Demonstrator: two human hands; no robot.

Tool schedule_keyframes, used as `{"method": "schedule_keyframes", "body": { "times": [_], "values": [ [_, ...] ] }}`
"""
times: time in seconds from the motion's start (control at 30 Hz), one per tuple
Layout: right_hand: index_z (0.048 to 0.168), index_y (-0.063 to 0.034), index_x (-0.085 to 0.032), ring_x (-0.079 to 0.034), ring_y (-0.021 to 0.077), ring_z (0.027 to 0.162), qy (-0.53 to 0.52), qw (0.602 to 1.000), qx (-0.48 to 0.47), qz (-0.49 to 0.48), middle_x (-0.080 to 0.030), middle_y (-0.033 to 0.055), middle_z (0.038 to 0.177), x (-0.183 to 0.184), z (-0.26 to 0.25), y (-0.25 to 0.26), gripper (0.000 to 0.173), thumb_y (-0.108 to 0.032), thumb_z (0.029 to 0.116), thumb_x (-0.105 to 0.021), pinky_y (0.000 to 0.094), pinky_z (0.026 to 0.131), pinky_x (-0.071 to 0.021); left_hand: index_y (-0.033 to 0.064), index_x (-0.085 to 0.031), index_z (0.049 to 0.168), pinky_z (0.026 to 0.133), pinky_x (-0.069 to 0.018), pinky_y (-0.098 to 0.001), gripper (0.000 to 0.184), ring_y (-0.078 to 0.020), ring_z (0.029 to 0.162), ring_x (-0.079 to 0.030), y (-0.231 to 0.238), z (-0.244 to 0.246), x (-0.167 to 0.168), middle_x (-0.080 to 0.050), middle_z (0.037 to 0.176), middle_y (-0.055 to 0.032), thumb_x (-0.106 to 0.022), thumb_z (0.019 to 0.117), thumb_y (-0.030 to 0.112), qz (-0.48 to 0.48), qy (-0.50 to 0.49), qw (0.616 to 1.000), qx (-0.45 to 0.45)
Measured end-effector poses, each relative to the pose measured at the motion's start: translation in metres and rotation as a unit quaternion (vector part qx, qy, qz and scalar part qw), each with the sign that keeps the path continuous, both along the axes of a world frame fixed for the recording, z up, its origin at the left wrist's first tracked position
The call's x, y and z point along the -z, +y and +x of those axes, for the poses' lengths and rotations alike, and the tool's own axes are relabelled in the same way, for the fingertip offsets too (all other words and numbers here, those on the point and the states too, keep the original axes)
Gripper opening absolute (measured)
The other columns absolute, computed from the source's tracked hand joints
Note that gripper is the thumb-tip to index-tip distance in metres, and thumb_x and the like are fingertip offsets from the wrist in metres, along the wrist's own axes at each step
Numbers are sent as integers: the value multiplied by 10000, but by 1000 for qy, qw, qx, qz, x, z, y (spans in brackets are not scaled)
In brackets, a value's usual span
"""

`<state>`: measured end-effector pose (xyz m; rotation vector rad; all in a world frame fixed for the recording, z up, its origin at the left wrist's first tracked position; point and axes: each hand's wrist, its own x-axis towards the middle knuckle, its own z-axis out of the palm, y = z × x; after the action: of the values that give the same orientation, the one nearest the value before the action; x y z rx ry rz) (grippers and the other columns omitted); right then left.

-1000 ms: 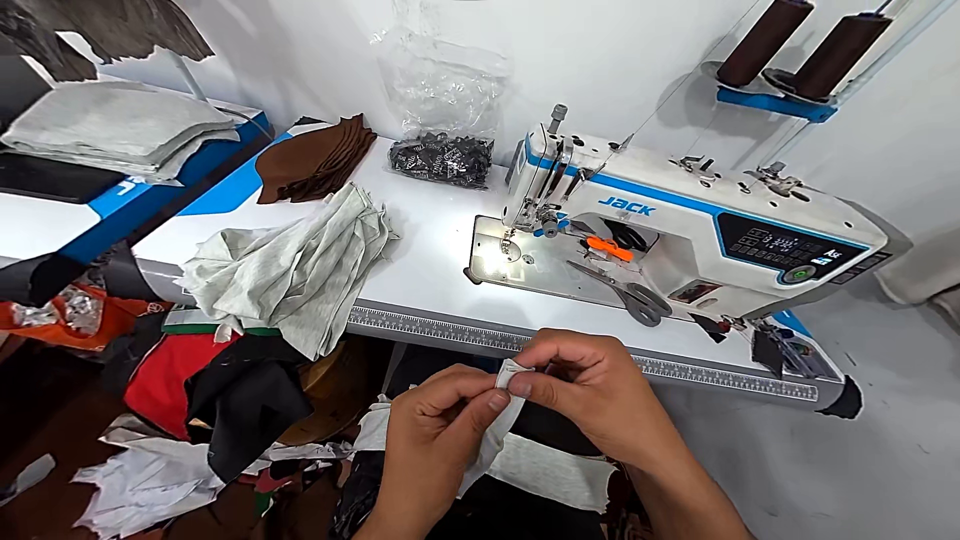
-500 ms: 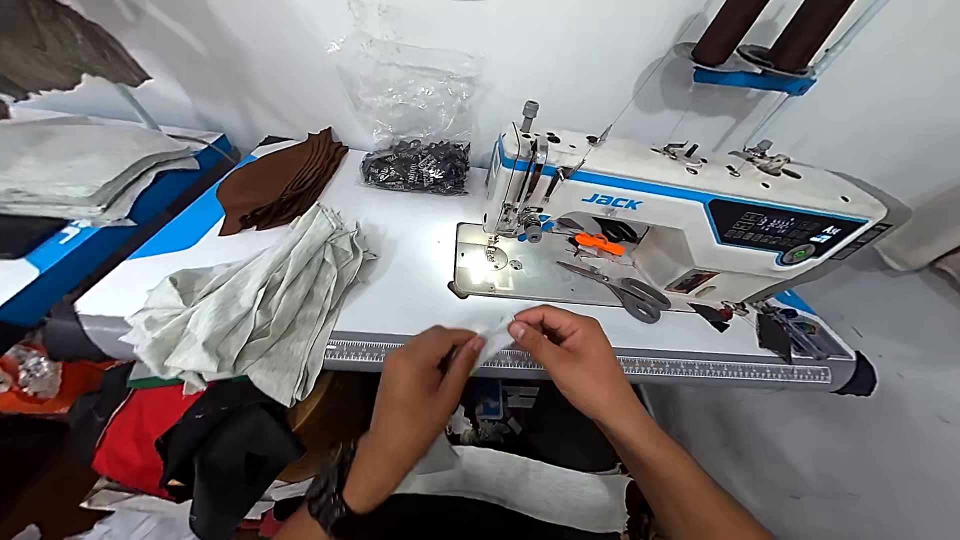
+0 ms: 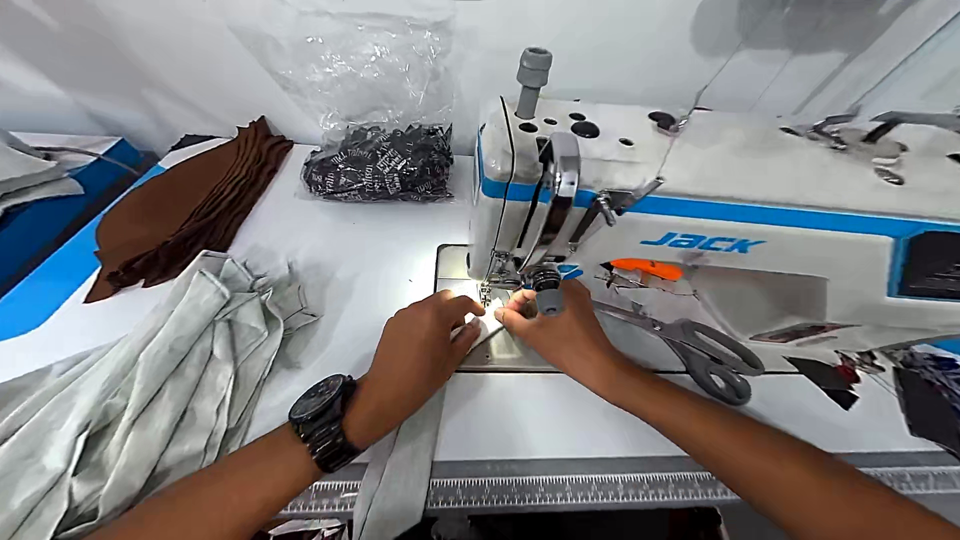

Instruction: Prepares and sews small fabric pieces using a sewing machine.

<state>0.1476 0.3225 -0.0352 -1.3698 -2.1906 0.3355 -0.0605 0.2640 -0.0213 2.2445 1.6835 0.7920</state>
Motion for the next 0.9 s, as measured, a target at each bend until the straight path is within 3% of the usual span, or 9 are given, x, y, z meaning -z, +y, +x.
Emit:
{"method": "schedule_keyframes", "body": {
  "times": [0.13,0.23,0.37,0.7,0.9],
  "values": [
    [775,-160,-734,-646,218,889,1,1000,-9,12,-680,8,799,6,1,7,279,-419,879,-747,555,917,-461,222,-798,1005,605,-538,-279,143,-70,719,-616,0,-4,10,-624,845,55,-660,973,242,52,10,998,17],
    [897,-138,-763,-655,232,987,-17,1000,6,3,-710,45,930,5,-1,7,299,-436,891,-748,569,973,-445,228,-805,1027,599,-524,-252,177,-65,727,-610,-2,-1,10,-610,841,62,-635,975,225,68,44,997,6],
    [955,-133,-766,-653,262,1024,-30,999,9,12,-715,74,993,8,-1,7,318,-442,887,-745,564,902,-465,231,-804,1085,641,-545,-265,222,-90,775,-637,-3,2,11,-638,877,47,-628,956,189,72,69,995,-4],
    [929,-127,-772,-667,265,1010,-58,998,14,14,-721,76,963,12,0,5,318,-441,898,-729,575,906,-480,258,-803,1095,656,-540,-285,259,-114,820,-656,-6,5,13,-655,887,46,-595,952,198,84,104,991,-24],
    [936,-116,-765,-662,274,1021,-59,998,17,20,-717,87,972,11,-1,5,341,-453,898,-724,565,904,-484,263,-807,1070,671,-494,-294,245,-123,816,-607,-4,2,14,-623,860,56,-595,958,210,88,102,991,-25]
  ]
}}
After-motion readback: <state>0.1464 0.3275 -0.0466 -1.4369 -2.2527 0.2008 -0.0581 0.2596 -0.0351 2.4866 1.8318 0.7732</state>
